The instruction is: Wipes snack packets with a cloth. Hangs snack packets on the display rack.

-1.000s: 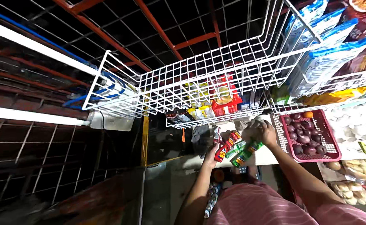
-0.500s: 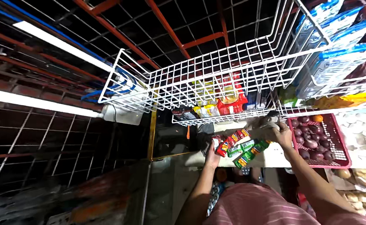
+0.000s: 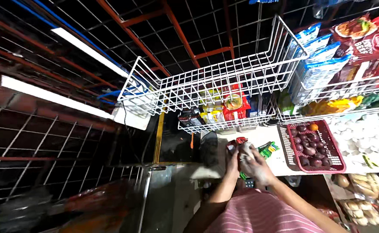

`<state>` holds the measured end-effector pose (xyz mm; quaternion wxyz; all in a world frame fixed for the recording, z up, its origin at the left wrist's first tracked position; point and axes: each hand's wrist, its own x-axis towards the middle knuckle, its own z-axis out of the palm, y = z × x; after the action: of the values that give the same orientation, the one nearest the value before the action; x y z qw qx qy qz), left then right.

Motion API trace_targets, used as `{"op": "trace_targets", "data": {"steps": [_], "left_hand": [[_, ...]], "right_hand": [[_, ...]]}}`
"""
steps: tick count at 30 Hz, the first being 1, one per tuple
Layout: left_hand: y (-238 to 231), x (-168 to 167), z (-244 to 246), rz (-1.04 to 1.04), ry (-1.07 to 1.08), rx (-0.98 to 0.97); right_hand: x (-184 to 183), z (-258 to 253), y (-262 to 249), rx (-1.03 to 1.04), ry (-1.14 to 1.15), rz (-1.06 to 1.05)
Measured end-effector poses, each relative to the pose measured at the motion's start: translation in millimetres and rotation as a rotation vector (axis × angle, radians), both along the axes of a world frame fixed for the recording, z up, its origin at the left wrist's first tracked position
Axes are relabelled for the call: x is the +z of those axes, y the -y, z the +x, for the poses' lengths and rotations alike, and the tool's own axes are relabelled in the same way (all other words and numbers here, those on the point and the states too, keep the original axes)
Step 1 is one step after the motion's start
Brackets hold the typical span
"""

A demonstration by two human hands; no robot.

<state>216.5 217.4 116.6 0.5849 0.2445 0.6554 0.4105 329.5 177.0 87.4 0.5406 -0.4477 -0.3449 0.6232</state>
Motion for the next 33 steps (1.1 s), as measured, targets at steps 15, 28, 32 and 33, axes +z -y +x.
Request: {"op": "trace_targets", "data": {"steps": [15, 28, 32, 33], "left_hand": [[33, -11, -12, 0.002, -0.005, -0.273], [-34, 48, -16, 0.102, 0.426, -0.258], [-33, 61, -13, 0.232, 0.378, -0.129], [-29, 65, -12, 0.273, 0.354, -0.118]], "right_hand": [[17, 11, -22, -0.258, -0.172, -0.312], [36, 13, -8, 0.086, 0.259, 0.243], [28, 16, -5, 0.119, 0.251, 0.237], [24, 17, -5, 0.114, 0.222, 0.224]]}}
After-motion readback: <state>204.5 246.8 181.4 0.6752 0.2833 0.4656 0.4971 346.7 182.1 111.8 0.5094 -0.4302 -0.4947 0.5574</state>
